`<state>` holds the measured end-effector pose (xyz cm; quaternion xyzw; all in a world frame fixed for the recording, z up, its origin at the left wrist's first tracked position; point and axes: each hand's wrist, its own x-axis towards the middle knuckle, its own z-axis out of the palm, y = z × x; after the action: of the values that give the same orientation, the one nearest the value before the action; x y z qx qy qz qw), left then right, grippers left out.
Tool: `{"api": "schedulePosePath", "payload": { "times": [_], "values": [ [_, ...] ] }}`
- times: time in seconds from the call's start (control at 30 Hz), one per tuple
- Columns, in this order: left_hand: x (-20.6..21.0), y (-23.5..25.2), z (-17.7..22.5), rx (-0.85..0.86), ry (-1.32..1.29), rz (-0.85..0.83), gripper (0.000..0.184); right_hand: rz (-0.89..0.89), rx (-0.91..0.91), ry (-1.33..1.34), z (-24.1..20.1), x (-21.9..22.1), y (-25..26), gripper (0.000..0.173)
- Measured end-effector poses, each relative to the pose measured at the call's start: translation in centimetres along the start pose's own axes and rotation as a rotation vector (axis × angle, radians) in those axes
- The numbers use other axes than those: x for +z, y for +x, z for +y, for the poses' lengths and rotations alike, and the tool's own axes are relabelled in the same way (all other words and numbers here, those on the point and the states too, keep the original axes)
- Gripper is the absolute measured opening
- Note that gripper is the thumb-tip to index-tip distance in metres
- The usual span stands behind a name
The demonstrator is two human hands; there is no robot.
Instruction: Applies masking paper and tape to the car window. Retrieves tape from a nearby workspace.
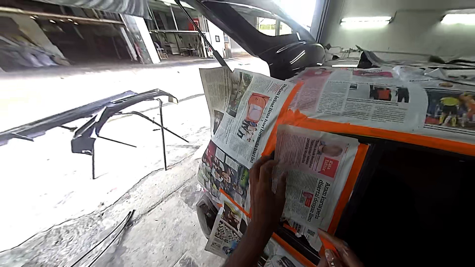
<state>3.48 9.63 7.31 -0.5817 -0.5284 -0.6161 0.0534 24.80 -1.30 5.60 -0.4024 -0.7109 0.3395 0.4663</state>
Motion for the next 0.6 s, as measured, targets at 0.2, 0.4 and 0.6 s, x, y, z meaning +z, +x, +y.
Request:
{"api": "schedulePosePath", "payload": {
  "times": [0.2, 0.4, 0.6],
  "values": [
    [1.0, 5.1, 0.8, -0.052, -0.219, -0.144, 0.036, 0.170, -0.218, -0.223, -1.8, -0.2, 2.7, 0.029],
    [-0.1, 6.0, -0.6, -0.269, -0.720, -0.377, 0.056, 0.293, -0.357, -0.575, -2.8, -1.4, 6.0, 0.027],
    [-0.9, 7.0, -1.8, -0.007, -0.620, -0.352, 0.043, 0.438, -0.509, -0.870, -3.0, -4.3, 11.0, 0.031]
  ]
}}
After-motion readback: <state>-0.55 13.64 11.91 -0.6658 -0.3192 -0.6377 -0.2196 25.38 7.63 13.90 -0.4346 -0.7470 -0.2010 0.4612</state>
